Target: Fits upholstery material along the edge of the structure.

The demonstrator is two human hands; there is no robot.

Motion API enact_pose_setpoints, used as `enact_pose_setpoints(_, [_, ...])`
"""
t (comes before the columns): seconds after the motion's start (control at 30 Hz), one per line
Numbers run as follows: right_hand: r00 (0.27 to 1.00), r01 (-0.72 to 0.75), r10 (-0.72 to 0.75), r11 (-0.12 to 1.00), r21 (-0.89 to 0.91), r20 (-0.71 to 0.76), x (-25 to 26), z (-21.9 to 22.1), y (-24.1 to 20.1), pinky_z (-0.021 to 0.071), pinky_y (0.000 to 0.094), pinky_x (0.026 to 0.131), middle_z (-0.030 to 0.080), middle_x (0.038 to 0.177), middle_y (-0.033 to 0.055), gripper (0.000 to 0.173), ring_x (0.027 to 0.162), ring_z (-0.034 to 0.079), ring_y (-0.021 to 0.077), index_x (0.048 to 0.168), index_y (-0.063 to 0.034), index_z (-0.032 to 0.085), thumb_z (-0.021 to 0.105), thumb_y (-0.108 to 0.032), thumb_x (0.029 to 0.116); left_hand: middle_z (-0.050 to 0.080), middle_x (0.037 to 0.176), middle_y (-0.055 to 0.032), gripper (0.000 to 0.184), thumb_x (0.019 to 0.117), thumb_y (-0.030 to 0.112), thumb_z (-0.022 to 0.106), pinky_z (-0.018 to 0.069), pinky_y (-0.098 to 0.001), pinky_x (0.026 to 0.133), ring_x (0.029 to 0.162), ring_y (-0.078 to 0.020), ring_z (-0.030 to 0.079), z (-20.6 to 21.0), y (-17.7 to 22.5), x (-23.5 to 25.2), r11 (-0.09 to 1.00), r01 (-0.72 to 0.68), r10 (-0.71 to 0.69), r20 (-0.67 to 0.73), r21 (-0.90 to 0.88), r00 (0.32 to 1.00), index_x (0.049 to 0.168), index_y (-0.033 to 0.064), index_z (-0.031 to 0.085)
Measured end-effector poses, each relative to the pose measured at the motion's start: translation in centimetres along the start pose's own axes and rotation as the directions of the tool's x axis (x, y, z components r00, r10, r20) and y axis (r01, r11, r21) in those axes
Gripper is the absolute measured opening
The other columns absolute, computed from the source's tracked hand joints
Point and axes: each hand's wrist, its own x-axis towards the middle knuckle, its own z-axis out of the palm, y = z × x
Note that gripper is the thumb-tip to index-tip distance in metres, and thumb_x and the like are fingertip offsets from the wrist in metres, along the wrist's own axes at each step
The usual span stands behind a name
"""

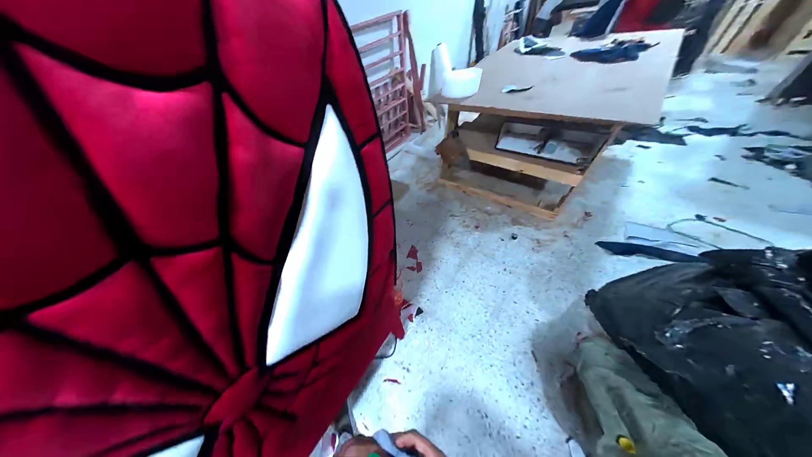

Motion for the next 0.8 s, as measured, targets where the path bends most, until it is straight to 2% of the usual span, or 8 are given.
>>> enact_pose_setpoints(0.07, [0.995,-0.048,0.049,0.999,0.023,-0.090,-2.7,-0.6,-0.7,0.0576,0.0412,0.095,0.070,0.113,0.0126,0.029,0.105,0.068,0.0200,0.119,0.0023,0.066,0.071,-0.010,0.0937,0.075,0.100,-0.0127,0.038,0.0982,0.041,0.067,0.0573,-0.0507,0.095,0.096,-0.0233,0.072,1.0,1.9,-1.5,0.999,0.040,-0.042,0.057,0.035,0.997,0.107,0.0045,0.074])
enact_pose_setpoints(0.13, [0.976,-0.074,0.093,0.992,0.102,-0.198,-4.5,-0.9,-1.3,0.0578,0.0418,0.095,0.071,0.115,0.0132,0.033,0.106,0.069,0.0205,0.125,0.0025,0.065,0.069,-0.007,0.0939,0.076,0.090,-0.0100,0.045,0.0991,0.050,0.062,0.0582,-0.0527,0.089,0.087,-0.0227,0.074,1.4,4.2,-2.6,0.973,0.203,-0.213,0.091,0.106,0.973,0.102,0.0061,0.074])
enact_pose_setpoints(0.23, [0.962,-0.112,0.146,0.981,0.156,-0.231,-6.4,-0.7,-1.5,0.0594,0.0412,0.093,0.074,0.112,0.0120,0.030,0.103,0.071,0.0204,0.124,-0.0004,0.069,0.069,-0.008,0.0947,0.076,0.086,-0.0086,0.051,0.0943,0.057,0.060,0.0565,-0.0573,0.086,0.084,-0.0259,0.073,1.8,6.3,-3.0,0.847,0.457,-0.502,0.128,0.270,0.855,0.097,0.0072,0.073])
enact_pose_setpoints(0.3, [0.965,-0.134,0.168,0.976,0.171,-0.203,-7.4,0.0,-1.0,0.0601,0.0402,0.093,0.075,0.112,0.0099,0.029,0.103,0.071,0.0201,0.121,-0.0040,0.072,0.072,-0.011,0.0926,0.076,0.083,-0.0074,0.053,0.0918,0.059,0.059,0.0570,-0.0593,0.083,0.082,-0.0261,0.074,2.2,7.0,-2.7,0.752,0.521,-0.623,0.178,0.403,0.762,0.095,0.0082,0.073])
enact_pose_setpoints(0.37, [0.960,-0.166,0.202,0.969,0.183,-0.197,-7.9,0.7,-0.5,0.0603,0.0389,0.093,0.075,0.111,0.0081,0.028,0.103,0.071,0.0192,0.118,-0.0062,0.074,0.074,-0.014,0.0916,0.075,0.081,-0.0084,0.054,0.0898,0.060,0.059,0.0563,-0.0605,0.079,0.079,-0.0277,0.073,2.6,7.7,-2.3,0.672,0.515,-0.689,0.196,0.532,0.697,0.088,0.0081,0.072])
enact_pose_setpoints(0.47, [0.944,-0.199,0.243,0.959,0.201,-0.222,-8.8,1.7,-0.1,0.0613,0.0377,0.090,0.076,0.106,0.0075,0.024,0.099,0.073,0.0186,0.113,-0.0067,0.077,0.075,-0.017,0.0908,0.074,0.087,-0.0134,0.056,0.0899,0.060,0.057,0.0548,-0.0642,0.080,0.086,-0.0335,0.072,2.9,8.6,-2.0,0.579,0.455,-0.742,0.206,0.677,0.638,0.090,0.0060,0.071])
enact_pose_setpoints(0.63, [0.938,-0.210,0.267,0.945,0.250,-0.222,-10.3,2.6,1.1,0.0608,0.0382,0.091,0.076,0.106,0.0073,0.024,0.100,0.072,0.0191,0.112,-0.0073,0.077,0.075,-0.021,0.0919,0.074,0.090,-0.0147,0.054,0.0867,0.059,0.060,0.0552,-0.0652,0.078,0.085,-0.0353,0.072,3.6,8.8,-2.0,0.484,0.416,-0.790,0.180,0.770,0.586,0.094,0.0061,0.070])
enact_pose_setpoints(0.8, [0.921,-0.223,0.306,0.922,0.318,-0.242,-11.4,3.6,2.1,0.0604,0.0372,0.090,0.076,0.105,0.0072,0.025,0.099,0.072,0.0184,0.112,-0.0071,0.076,0.075,-0.023,0.0929,0.072,0.095,-0.0184,0.057,0.0866,0.060,0.060,0.0541,-0.0668,0.079,0.091,-0.0385,0.071,4.2,8.5,-1.4,0.434,0.321,-0.809,0.207,0.842,0.550,0.096,0.0045,0.069])
